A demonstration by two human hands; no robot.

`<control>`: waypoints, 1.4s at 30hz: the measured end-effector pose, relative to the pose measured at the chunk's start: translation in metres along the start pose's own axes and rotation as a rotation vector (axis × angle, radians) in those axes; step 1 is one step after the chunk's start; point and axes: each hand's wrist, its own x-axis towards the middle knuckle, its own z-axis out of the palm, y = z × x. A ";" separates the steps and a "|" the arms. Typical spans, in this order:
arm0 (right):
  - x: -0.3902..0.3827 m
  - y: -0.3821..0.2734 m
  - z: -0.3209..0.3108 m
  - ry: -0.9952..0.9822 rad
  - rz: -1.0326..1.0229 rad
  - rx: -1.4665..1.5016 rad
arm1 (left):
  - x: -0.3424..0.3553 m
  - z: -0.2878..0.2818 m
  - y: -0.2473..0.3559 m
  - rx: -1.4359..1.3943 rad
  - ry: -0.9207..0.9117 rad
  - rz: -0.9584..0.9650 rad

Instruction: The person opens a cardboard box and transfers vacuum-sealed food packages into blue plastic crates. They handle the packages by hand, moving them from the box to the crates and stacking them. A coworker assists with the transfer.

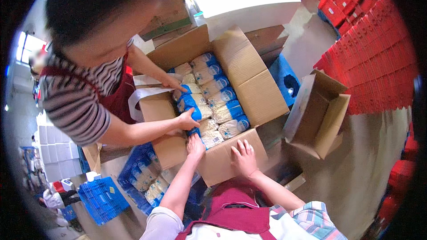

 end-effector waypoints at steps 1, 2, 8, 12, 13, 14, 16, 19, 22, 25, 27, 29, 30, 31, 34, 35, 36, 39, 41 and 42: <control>0.001 -0.001 0.000 0.006 -0.003 0.010 | 0.008 0.001 -0.002 0.044 0.057 -0.021; 0.001 0.000 -0.001 -0.005 0.004 0.022 | 0.017 -0.006 0.002 0.074 -0.077 -0.090; 0.001 0.002 0.001 -0.048 0.019 0.069 | 0.073 0.049 -0.039 0.179 -0.053 0.000; -0.001 0.010 0.003 -0.051 0.035 0.072 | 0.091 0.022 -0.015 0.191 -0.317 0.079; 0.000 0.008 0.002 -0.049 0.027 0.075 | 0.096 0.003 -0.011 0.200 -0.460 0.064; 0.000 0.006 -0.001 -0.059 0.027 0.095 | 0.099 0.004 -0.023 0.119 -0.446 0.102; 0.002 0.002 -0.006 -0.082 0.025 0.133 | 0.099 -0.006 -0.030 0.070 -0.444 0.137; 0.010 -0.006 -0.027 -0.117 0.040 0.204 | 0.082 -0.035 -0.017 0.205 -0.386 0.151; 0.014 -0.003 -0.032 -0.027 0.068 0.265 | 0.071 -0.049 -0.003 0.209 -0.275 0.152; 0.028 -0.007 -0.017 0.103 0.095 0.581 | 0.048 -0.070 -0.004 0.002 -0.233 -0.066; 0.042 -0.012 -0.023 -0.161 0.382 0.994 | 0.022 -0.112 0.017 -0.289 -0.318 -0.101; 0.064 -0.021 -0.028 -0.457 0.767 1.488 | -0.003 -0.144 0.030 -0.580 -0.398 -0.142; 0.074 -0.024 -0.033 -0.544 0.799 1.621 | -0.019 -0.137 0.026 -0.559 -0.286 -0.050; 0.073 -0.027 -0.023 -0.433 0.768 1.749 | -0.037 -0.130 0.025 -0.535 -0.174 0.045; 0.082 -0.042 -0.043 -0.354 0.711 1.950 | -0.074 -0.126 0.037 -0.486 -0.053 0.236; 0.081 -0.049 -0.048 -0.245 0.635 1.882 | -0.084 -0.123 0.038 -0.471 0.008 0.265; 0.079 -0.053 -0.052 -0.138 0.557 1.811 | -0.090 -0.117 0.035 -0.473 0.033 0.300; 0.071 -0.064 -0.058 -0.050 0.426 1.635 | -0.099 -0.110 0.036 -0.565 0.129 0.302; 0.068 -0.074 -0.064 -0.005 0.352 1.540 | -0.106 -0.108 0.039 -0.585 0.215 0.315; 0.067 -0.079 -0.065 0.007 0.340 1.536 | -0.109 -0.109 0.042 -0.597 0.260 0.310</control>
